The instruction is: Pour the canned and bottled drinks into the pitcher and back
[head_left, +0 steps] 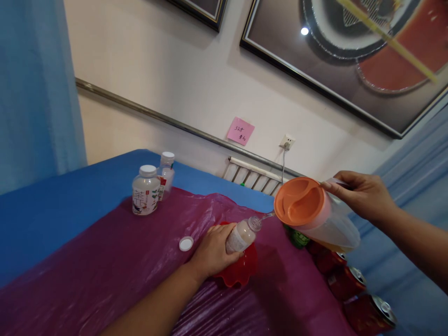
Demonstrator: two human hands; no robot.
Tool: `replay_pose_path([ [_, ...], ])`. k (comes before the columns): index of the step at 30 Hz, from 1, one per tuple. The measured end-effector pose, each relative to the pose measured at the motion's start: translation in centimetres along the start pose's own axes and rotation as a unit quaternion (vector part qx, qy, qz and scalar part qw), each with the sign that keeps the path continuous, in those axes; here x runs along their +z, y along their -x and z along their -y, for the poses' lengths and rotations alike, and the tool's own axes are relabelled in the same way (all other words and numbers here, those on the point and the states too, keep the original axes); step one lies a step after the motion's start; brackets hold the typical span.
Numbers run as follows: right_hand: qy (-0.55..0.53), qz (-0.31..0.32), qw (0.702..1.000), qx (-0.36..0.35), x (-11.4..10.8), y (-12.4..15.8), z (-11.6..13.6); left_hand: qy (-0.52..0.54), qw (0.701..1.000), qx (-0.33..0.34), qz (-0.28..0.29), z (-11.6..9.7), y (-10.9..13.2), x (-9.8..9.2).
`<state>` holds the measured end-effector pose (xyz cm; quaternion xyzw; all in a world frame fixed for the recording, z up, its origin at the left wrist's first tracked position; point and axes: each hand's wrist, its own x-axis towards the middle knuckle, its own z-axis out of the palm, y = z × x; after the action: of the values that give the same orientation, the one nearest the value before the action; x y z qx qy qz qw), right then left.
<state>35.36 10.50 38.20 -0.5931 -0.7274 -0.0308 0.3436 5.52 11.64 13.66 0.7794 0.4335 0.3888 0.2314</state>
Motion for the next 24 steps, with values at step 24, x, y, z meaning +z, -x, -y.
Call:
replay_pose_path([
  [24,0.008,-0.004,1.000,0.000,0.11,0.00,-0.13,-0.002,1.000,0.003,0.005,0.07,-0.01,0.24],
])
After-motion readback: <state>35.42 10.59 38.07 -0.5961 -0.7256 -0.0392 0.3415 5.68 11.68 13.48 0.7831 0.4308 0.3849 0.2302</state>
